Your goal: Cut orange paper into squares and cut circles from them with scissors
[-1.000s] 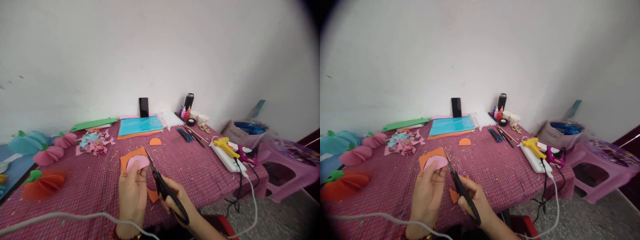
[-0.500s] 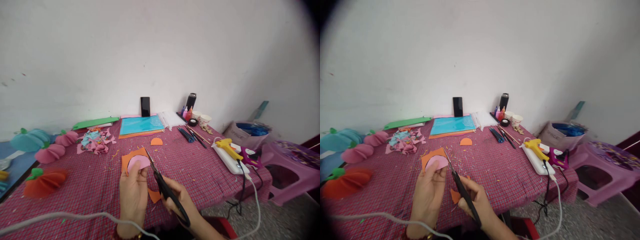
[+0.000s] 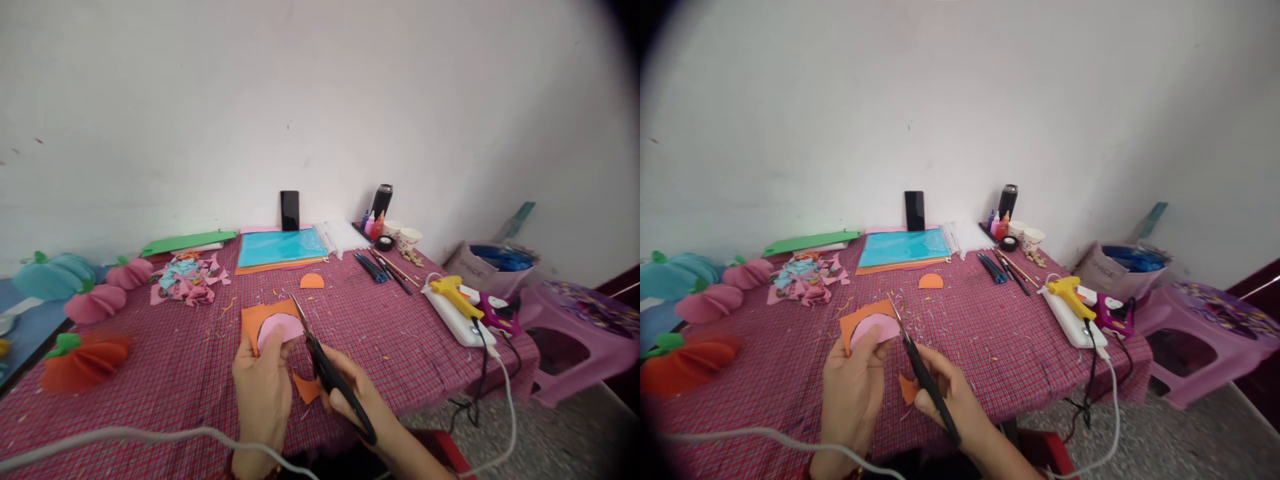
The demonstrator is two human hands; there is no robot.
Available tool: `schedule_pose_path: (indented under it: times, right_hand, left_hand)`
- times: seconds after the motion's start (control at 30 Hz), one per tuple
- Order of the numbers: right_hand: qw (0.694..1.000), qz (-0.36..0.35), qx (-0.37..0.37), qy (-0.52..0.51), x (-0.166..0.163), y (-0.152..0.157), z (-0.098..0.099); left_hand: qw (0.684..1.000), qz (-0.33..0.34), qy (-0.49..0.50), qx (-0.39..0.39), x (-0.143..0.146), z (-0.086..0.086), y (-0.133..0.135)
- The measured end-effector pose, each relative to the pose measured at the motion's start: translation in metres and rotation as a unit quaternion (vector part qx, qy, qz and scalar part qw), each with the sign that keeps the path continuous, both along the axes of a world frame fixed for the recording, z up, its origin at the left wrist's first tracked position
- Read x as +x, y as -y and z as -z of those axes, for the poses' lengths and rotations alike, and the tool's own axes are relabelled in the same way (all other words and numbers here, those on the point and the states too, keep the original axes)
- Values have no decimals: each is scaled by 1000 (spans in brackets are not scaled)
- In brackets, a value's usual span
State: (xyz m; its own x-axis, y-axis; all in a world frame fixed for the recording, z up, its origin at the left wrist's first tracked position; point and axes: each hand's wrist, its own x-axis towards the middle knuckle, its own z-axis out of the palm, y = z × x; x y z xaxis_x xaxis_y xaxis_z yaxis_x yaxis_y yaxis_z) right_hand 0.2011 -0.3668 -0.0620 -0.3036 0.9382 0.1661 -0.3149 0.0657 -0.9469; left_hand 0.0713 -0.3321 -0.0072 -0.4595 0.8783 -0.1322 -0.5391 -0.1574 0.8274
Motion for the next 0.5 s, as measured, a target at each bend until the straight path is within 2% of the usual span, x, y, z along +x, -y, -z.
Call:
schedule_pose_path:
  times: [0.1, 0.23, 0.37, 0.5]
  right_hand:
    - [1000, 14, 5, 1, 0, -1, 6]
    - [1000, 27, -1, -2, -1, -1, 15]
    - [999, 19, -17, -25, -2, 3, 14]
    - [999, -2, -26, -47, -4, 4, 14]
  left_hand:
    - [999, 7, -49, -6, -2, 5, 1]
    - [998, -7, -66, 12, -3, 11, 0]
    - [995, -21, -92, 14, -4, 16, 0]
    - [996, -20, -84, 17, -4, 13, 0]
